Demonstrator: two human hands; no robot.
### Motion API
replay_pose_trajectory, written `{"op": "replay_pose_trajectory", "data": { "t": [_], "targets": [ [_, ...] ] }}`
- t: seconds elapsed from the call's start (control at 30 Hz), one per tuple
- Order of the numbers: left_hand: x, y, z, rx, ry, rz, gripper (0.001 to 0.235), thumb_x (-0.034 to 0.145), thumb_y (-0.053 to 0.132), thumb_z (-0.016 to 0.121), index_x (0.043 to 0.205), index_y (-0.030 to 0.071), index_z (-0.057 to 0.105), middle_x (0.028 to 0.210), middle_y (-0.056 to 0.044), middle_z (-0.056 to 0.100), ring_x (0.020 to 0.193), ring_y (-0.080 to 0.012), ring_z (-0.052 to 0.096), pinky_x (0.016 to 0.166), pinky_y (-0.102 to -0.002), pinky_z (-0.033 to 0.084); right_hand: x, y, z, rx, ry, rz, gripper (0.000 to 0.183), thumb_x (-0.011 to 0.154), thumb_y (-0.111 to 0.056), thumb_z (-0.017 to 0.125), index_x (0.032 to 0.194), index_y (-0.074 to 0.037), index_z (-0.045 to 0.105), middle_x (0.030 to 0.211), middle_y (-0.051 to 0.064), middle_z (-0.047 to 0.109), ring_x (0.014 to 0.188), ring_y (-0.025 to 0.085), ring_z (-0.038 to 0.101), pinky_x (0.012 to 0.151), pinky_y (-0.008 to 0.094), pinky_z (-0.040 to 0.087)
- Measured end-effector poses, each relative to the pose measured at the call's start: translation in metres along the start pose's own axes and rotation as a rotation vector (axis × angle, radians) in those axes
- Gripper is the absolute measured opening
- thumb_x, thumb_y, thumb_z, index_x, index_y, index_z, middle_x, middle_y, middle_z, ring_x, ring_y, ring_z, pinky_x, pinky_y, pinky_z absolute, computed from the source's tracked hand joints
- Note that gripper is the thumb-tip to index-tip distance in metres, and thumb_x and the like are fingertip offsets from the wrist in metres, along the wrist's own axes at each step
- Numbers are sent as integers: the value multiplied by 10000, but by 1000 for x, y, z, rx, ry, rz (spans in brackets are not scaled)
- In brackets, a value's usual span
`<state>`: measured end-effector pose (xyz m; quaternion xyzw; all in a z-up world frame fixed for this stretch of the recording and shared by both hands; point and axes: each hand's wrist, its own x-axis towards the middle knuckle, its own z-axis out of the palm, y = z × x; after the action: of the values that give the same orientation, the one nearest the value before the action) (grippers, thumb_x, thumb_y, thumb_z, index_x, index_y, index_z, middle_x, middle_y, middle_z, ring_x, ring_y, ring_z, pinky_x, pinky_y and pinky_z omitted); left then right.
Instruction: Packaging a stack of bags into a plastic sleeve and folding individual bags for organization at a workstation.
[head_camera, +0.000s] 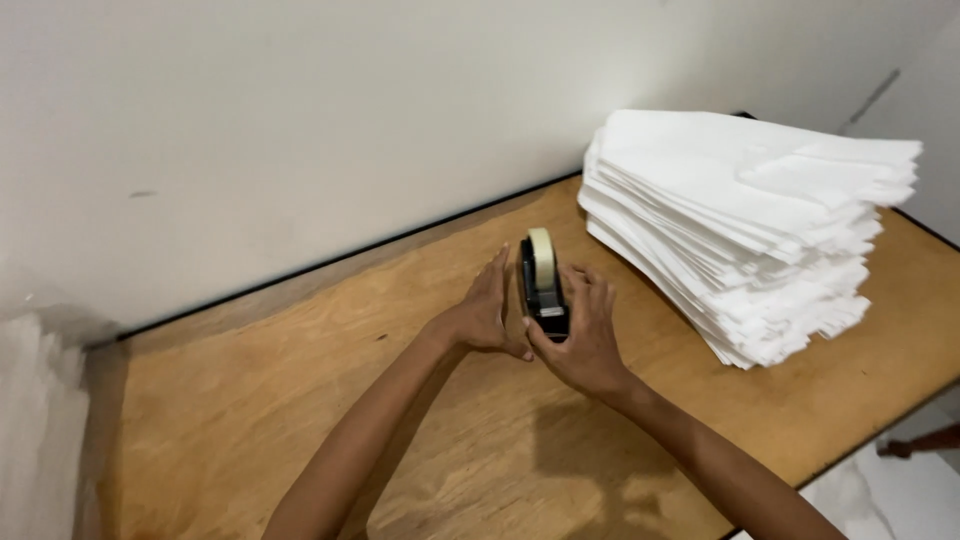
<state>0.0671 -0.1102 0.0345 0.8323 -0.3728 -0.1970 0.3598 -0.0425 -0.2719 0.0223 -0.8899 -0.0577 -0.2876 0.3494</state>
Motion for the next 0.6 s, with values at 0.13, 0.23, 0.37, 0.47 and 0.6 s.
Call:
{"op": "replay_pose_trajectory", "data": {
  "t": [0.13,0.23,0.37,0.47,0.6],
  "targets": [
    [20,-7,6,-89,-11,83,1648,444,495,938,1550,131,-228,1628,-307,-28,1495,-503,-18,1202,-597,-48,-17,15,-6,46,-181,411,1172,753,-416,850,1545,8,99,1453,311,280,1398,501,245,1161,613,179],
    [31,-20,11,-103,15,110,1694,384,596,912,1546,136,-231,1623,-316,-4,1490,-510,26,1209,-604,-54,-21,39,4,8,-380,604,1134,749,-692,747,1548,-89,213,1516,147,351,1465,309,262,1233,477,152],
    [41,-33,16,-125,77,169,1678,381,679,891,1559,186,-199,1637,-255,0,1489,-487,40,1191,-643,-2,-24,53,22,21,-267,358,751,855,-474,752,1380,-17,469,1275,155,568,1303,328,455,1134,504,289],
    [53,-41,20,-133,129,166,1672,381,664,901,1561,222,-197,1643,-208,18,1496,-456,59,1191,-646,52,-10,57,16,126,-251,338,545,894,-397,719,1286,-54,559,1178,122,624,1234,309,508,1077,481,366],
    [75,-29,5,-126,229,180,1630,409,661,886,1565,231,-180,1645,-190,37,1492,-460,102,1188,-660,128,30,55,-3,150,-276,267,364,936,-305,668,1202,-67,595,1085,116,621,1146,296,520,1009,473,409]
  ]
}}
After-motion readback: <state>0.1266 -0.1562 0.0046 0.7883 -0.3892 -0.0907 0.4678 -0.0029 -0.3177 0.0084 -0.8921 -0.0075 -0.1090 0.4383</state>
